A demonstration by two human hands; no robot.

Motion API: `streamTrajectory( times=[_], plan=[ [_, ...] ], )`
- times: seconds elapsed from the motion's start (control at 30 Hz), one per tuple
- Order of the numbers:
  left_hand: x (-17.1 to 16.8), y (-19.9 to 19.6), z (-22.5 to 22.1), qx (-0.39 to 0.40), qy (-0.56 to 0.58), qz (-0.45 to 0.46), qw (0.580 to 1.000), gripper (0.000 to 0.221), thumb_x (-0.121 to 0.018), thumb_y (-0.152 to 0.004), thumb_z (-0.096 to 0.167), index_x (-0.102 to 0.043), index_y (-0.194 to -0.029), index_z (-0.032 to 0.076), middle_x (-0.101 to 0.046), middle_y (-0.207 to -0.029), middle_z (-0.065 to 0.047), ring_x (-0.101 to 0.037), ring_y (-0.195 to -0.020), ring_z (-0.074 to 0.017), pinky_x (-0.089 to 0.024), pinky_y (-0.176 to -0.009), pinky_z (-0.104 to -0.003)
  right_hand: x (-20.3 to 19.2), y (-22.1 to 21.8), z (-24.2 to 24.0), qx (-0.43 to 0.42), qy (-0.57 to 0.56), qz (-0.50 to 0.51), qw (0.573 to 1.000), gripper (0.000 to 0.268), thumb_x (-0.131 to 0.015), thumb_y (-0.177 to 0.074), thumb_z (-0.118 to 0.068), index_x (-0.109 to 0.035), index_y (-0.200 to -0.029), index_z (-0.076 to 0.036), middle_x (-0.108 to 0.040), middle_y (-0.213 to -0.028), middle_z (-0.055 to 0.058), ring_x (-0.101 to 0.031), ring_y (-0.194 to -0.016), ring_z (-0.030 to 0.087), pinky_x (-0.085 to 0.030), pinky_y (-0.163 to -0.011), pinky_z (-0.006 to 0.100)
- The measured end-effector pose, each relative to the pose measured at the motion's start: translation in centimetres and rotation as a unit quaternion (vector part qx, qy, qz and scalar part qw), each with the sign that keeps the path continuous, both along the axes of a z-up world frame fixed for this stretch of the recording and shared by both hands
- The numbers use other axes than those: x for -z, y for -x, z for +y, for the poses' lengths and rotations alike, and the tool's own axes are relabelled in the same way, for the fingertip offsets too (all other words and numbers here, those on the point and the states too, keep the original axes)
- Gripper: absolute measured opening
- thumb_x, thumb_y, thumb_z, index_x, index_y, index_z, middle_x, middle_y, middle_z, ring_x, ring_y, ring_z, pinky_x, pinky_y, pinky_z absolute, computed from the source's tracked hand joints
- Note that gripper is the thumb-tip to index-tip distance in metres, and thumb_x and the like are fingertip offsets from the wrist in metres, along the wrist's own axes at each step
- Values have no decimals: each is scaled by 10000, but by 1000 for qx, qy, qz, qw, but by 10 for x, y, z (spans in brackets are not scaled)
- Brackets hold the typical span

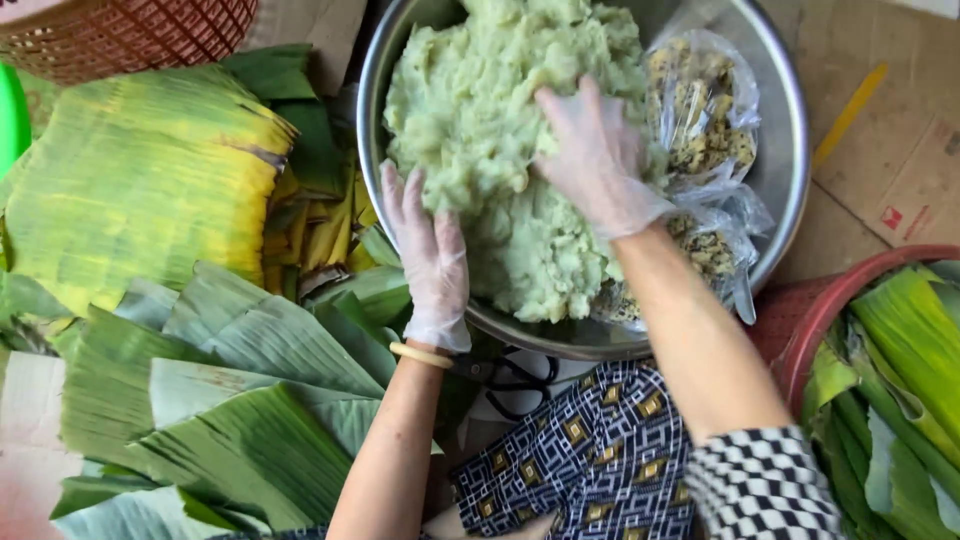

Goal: Kneading a large mass of green dough in a metal bowl by hand

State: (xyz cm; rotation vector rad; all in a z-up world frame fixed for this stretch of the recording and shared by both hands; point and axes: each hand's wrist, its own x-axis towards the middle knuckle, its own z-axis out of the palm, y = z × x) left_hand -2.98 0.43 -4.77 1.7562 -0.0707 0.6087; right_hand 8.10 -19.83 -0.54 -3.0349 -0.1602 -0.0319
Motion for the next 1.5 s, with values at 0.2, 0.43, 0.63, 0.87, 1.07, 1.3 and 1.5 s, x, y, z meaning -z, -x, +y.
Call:
streamTrajectory(
  times=[0.2,0.43,0.63,0.87,1.07,1.3,1.5],
  plan=[
    [2,-5,-6,-41,-61,33,997,445,-678,-815,-30,-653,-1196,197,-584,-1151,-42,-603,-1131,-281,-482,-1037,-407,1,98,40,63,-58,90,992,359,-510,-936,-547,-580,-905,-197,-666,-925,85,-717,-961,353,-562,-759,567],
    [10,2,-7,-24,-95,72,993,372,-618,-691,-96,-639,-807,257,-545,-771,63,-622,-797,-192,-522,-765,-317,-62,105,52,-153,25,-69,986,546,-613,-836,-92,-615,-1316,-354,-544,-1263,68,-590,-1105,384,-553,-744,588],
    [-21,5,-7,24,-147,32,988,459,-590,-874,75,-560,-1322,169,-452,-1405,-208,-456,-1313,-390,-401,-1101,-550,-31,13,24,10,-2,57,998,193,-685,-832,35,-648,-957,-107,-553,-693,9,-536,-506,138,-492,-414,299],
    [59,-27,-12,-22,-419,66,905,195,-741,-746,193,-671,-830,355,-641,-1115,-16,-696,-757,-339,-583,-575,-478,-78,134,12,13,-235,86,968,557,-717,-736,-95,-616,-1278,-171,-621,-1268,116,-611,-1215,372,-524,-982,489],
    [-33,49,-29,101,-398,81,908,635,-820,-603,421,-563,-1159,254,-473,-1301,-211,-548,-1036,-502,-450,-813,-632,-55,158,-5,39,-11,23,999,782,-771,-762,-43,-523,-1489,-188,-444,-1401,216,-498,-1189,476,-586,-722,559],
    [-36,-19,-90,-5,-536,71,841,1300,-972,-406,328,-377,-1562,349,-222,-1604,-325,-321,-1335,-653,-469,-751,-759,-28,52,17,293,-338,97,889,390,-482,-872,-482,-754,-1118,-351,-769,-1109,-66,-695,-1123,293,-534,-899,401],
    [-12,-137,-90,-65,-506,31,859,417,-611,-772,133,-546,-1090,395,-584,-1004,-6,-669,-717,-289,-548,-452,-434,34,-54,-39,207,-211,34,955,282,-485,-899,-421,-726,-990,-306,-778,-868,10,-757,-953,271,-595,-851,439]
  ],
)
